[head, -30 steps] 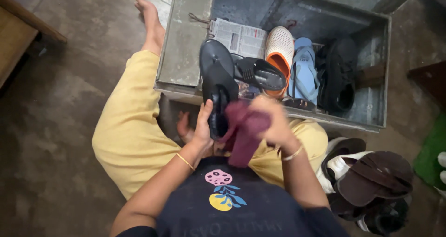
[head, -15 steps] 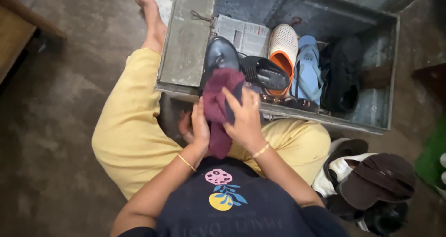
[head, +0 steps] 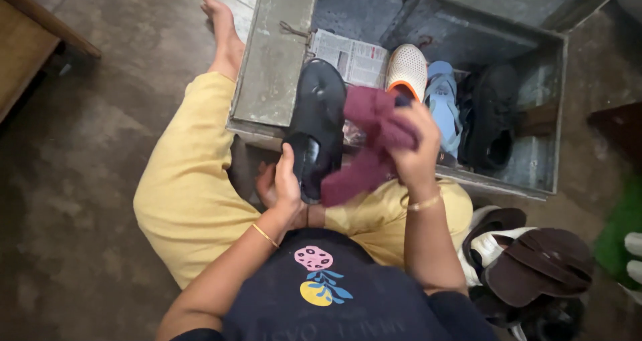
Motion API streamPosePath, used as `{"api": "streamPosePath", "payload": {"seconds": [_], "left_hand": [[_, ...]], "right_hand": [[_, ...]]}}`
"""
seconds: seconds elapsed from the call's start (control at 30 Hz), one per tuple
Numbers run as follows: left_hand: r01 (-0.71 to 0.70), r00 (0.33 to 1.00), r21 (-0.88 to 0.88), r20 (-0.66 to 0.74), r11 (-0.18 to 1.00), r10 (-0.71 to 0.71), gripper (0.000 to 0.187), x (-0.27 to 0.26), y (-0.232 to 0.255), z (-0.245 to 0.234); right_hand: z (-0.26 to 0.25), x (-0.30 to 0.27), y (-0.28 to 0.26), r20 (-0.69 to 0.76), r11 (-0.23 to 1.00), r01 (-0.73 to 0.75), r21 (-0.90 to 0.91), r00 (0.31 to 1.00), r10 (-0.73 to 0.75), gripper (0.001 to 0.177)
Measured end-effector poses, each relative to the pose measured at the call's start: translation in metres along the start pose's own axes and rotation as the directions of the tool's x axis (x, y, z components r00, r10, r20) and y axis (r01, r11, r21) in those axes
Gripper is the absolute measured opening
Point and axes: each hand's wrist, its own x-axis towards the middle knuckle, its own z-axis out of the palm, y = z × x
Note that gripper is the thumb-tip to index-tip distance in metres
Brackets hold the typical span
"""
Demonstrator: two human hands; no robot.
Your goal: The person sits on the floor and wipes several pairs of shoes with a cloth. They handle brown formal shoes, white sneakers, and black slip-on shoes one by one, wiping the exterior surfaces before placing them back into a metal storage box.
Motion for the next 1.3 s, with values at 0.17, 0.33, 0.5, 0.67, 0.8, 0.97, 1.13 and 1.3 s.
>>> {"api": "streamPosePath", "payload": {"seconds": [0.17,0.33,0.5,0.67,0.8,0.97,1.13,1.3], "left_hand": [[-0.097,0.967,0.220,-0.211,0.971,0.144,0.065,0.003,-0.034,-0.009],[0.204,0.977,-0.260,-0.008,0.944,-0.213,0.050,-0.023,0.065,0.024],[0.503,0.850,-0.424,0.398,0.753,-0.344,0.048,-0.036,0.116,0.041],[0.339,0.920,-0.249,0.288,0.907,-0.265,0.025,-0.029,0.088,0.035],[0.343,0.914,-0.150,0.283,0.927,-0.292,0.026,-0.024,0.086,0.028],[0.271,0.925,-0.056,0.291,0.961,-0.244,0.025,-0.019,0.080,0.024],[0.326,0.906,-0.105,0.318,0.940,-0.279,0.020,-0.020,0.098,0.030],[0.274,0.908,-0.134,0.364,0.952,-0.210,0.022,-0.018,0.088,0.023]], "right_hand": [[0.059,0.036,0.012,0.223,0.970,0.132,-0.205,0.971,-0.085,0.051],[0.066,0.024,0.012,0.357,0.941,0.083,-0.327,0.933,0.042,0.047],[0.036,0.014,0.008,0.409,0.817,-0.027,-0.577,0.856,0.317,0.037],[0.002,0.020,0.038,0.323,0.844,-0.072,-0.531,0.904,0.280,0.033],[0.021,0.040,-0.009,0.289,0.981,0.032,-0.193,0.957,0.026,0.041],[0.074,0.022,0.016,0.363,0.930,0.192,-0.314,0.929,-0.069,0.058],[0.065,0.017,0.012,0.370,0.932,0.025,-0.361,0.922,0.118,0.047],[0.036,0.002,0.042,0.398,0.940,0.075,-0.332,0.915,0.067,0.048]]}}
